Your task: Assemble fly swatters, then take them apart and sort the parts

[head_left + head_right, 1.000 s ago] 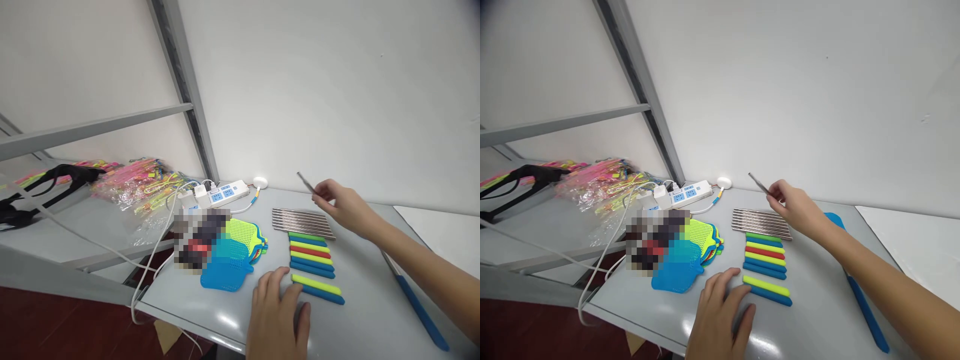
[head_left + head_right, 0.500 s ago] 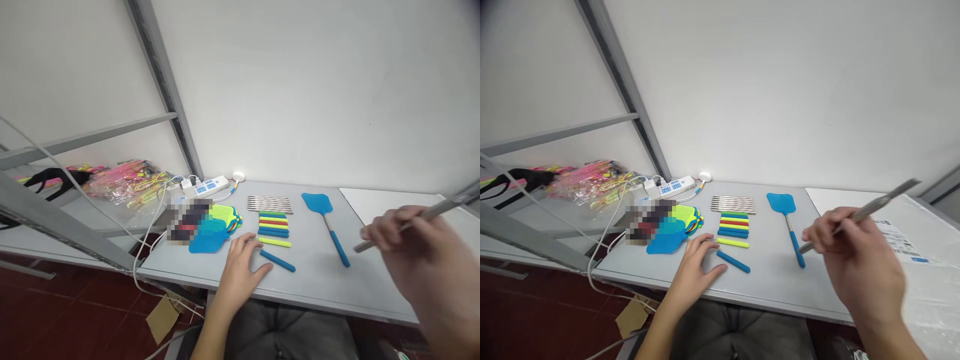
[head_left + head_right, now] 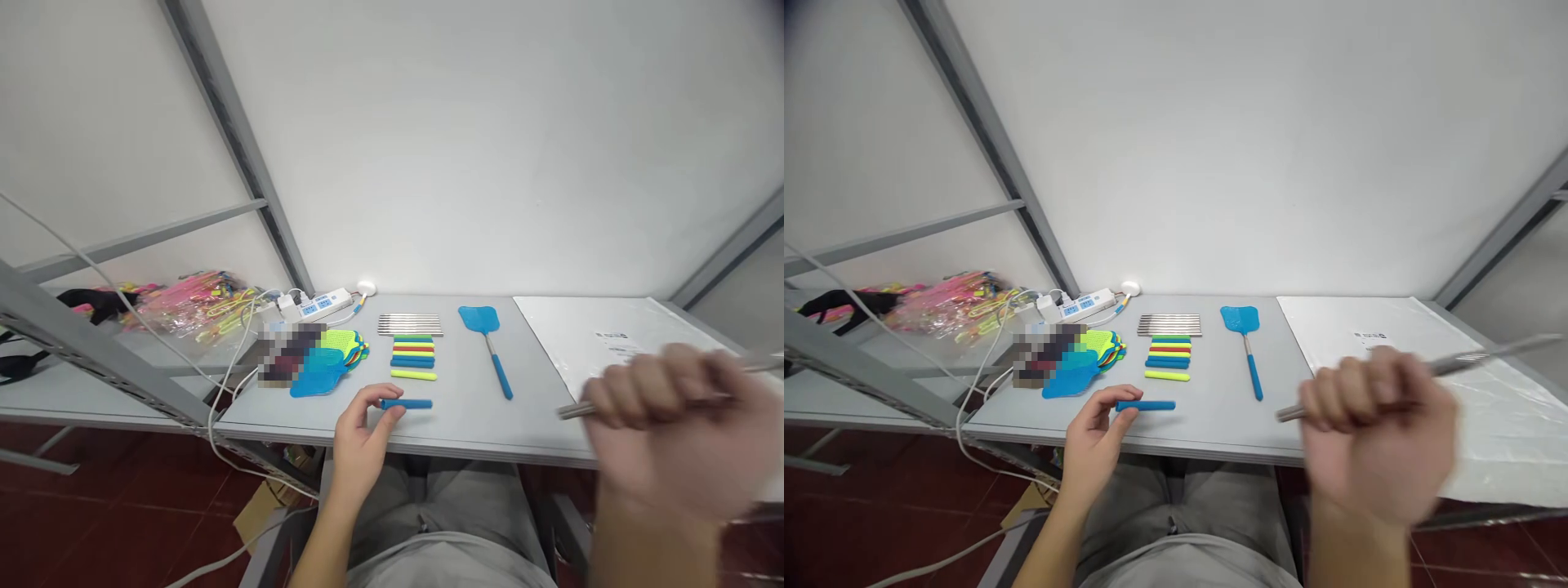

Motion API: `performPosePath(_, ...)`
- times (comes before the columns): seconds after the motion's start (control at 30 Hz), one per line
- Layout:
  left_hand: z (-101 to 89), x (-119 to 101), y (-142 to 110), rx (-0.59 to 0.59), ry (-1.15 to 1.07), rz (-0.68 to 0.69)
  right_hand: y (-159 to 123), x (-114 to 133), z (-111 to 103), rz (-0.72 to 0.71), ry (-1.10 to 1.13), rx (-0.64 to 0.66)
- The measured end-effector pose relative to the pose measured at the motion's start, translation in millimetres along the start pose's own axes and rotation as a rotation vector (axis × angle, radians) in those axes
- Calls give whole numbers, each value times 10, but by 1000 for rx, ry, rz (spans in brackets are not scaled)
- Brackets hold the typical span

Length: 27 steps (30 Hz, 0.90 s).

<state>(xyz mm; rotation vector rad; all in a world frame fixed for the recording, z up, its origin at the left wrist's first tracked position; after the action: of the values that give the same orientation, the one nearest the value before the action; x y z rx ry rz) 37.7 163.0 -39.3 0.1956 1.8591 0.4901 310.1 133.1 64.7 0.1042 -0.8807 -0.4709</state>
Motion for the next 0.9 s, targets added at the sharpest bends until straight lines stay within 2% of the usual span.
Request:
performPosePath(0.03, 14, -77, -68, -28, -49, -1, -92, -139, 161, 49, 150, -45)
performPosePath(0.1, 36, -225, -216, -19, -117, -16, -285, -433, 390, 255, 299, -23)
performPosePath(0.17, 52, -352, -355, 107, -107, -34, -465, -653, 478, 370, 371, 12)
performPosePath(0.23, 59, -455, -460, 282, -16, -28, -596, -748, 474, 363, 395, 37)
performPosePath(0.33, 68, -561, -527, 478, 115, -13, -681, -691, 424, 272, 382, 32)
performPosePath(0.43, 84, -623, -529, 573, 142, -24, -687, -569, 417, 211, 367, 45)
performPosePath(0.67, 60, -752, -537, 628, 199, 0, -746, -579, 511, 291, 387, 146)
performPosePath(0.9, -11, -815, -537, 633, 162, -3, -817, -547, 571, 274, 383, 183)
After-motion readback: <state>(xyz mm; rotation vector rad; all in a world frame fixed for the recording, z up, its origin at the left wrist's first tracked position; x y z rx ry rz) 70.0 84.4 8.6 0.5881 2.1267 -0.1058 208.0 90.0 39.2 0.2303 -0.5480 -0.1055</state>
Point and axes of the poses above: each hand's wrist, its own y-axis towards the middle knuckle, its own z-axis out of the palm, x = y × z, the point moved 1 cm from there along y, towards the middle knuckle, and after that the axes turned 6 degrees about y, right-handed, at the moved point
